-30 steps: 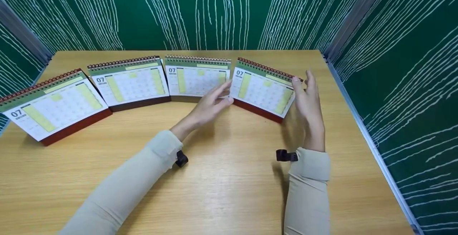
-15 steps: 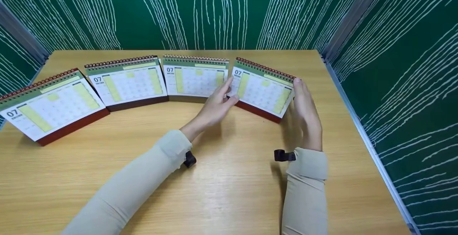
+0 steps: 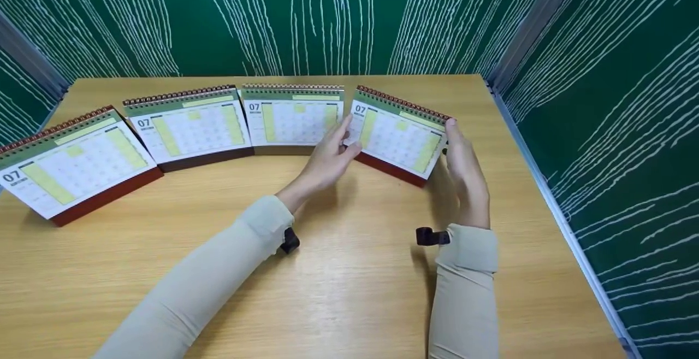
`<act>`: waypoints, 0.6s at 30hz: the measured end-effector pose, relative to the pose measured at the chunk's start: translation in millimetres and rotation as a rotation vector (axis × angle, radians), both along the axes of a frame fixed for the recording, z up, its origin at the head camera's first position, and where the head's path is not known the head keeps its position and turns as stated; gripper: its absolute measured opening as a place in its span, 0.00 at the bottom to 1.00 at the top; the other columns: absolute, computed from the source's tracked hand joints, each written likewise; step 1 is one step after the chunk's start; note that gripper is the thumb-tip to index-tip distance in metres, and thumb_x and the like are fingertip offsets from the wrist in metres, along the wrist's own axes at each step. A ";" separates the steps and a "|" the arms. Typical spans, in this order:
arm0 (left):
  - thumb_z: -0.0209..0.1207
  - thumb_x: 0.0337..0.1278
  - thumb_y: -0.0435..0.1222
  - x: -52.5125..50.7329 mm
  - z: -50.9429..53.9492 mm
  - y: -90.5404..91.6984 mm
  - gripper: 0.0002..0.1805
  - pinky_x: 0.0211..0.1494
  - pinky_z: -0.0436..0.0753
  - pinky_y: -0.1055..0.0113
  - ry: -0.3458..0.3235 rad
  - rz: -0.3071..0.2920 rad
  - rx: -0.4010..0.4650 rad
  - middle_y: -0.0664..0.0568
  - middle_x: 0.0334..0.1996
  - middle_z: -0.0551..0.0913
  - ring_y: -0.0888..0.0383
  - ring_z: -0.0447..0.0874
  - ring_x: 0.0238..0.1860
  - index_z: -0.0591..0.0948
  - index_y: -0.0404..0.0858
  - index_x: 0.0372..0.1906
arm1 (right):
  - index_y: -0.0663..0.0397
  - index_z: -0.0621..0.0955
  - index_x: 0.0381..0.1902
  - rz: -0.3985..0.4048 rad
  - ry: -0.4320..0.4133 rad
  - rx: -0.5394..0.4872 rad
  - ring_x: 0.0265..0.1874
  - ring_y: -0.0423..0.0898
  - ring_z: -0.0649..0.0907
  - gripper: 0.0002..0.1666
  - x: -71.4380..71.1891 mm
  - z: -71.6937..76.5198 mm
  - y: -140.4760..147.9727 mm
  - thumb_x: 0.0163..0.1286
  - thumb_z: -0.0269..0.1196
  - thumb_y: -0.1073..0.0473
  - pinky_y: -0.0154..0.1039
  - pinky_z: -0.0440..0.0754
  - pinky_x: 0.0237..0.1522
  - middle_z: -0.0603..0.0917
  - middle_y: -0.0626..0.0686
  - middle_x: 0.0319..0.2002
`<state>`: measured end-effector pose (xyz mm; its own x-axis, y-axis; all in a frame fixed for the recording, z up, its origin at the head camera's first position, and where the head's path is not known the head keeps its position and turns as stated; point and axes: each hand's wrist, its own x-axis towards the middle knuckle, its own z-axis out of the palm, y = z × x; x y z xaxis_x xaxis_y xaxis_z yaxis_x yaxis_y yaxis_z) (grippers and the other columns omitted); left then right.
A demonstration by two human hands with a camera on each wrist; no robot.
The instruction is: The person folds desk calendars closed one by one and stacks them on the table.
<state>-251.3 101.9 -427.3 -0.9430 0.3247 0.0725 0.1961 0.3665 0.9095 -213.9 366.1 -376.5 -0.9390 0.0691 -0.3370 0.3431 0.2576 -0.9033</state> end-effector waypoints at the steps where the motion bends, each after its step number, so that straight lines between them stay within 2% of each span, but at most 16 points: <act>1: 0.52 0.82 0.45 0.1 0.2 0.4 0.39 0.86 0.43 0.62 -0.003 0.003 -0.005 0.55 0.87 0.46 0.57 0.41 0.86 0.50 0.49 0.88 | 0.44 0.34 0.88 -0.001 -0.002 -0.003 0.85 0.62 0.43 0.55 0.1 -0.4 0.4 0.78 0.29 0.20 0.61 0.42 0.84 0.37 0.57 0.87; 6: 0.53 0.81 0.47 -1.4 0.7 1.9 0.40 0.86 0.45 0.57 -0.012 0.016 -0.035 0.56 0.87 0.47 0.55 0.42 0.86 0.50 0.50 0.88 | 0.43 0.36 0.88 0.005 -0.012 -0.013 0.85 0.62 0.43 0.56 0.4 0.1 1.9 0.77 0.30 0.18 0.62 0.41 0.84 0.37 0.58 0.87; 10: 0.54 0.81 0.47 -2.0 -0.3 3.5 0.41 0.86 0.49 0.56 -0.009 0.022 -0.043 0.55 0.87 0.48 0.54 0.44 0.86 0.50 0.48 0.88 | 0.41 0.37 0.88 0.007 -0.018 -0.038 0.85 0.62 0.42 0.55 0.6 0.7 2.6 0.77 0.30 0.19 0.61 0.40 0.84 0.37 0.57 0.87; 18: 0.54 0.80 0.48 -0.5 -2.8 4.9 0.43 0.86 0.51 0.59 -0.023 0.015 0.007 0.56 0.87 0.45 0.56 0.42 0.86 0.48 0.45 0.87 | 0.39 0.40 0.89 -0.011 -0.007 -0.097 0.85 0.61 0.41 0.54 -0.4 -3.2 4.0 0.78 0.33 0.19 0.60 0.37 0.84 0.37 0.56 0.87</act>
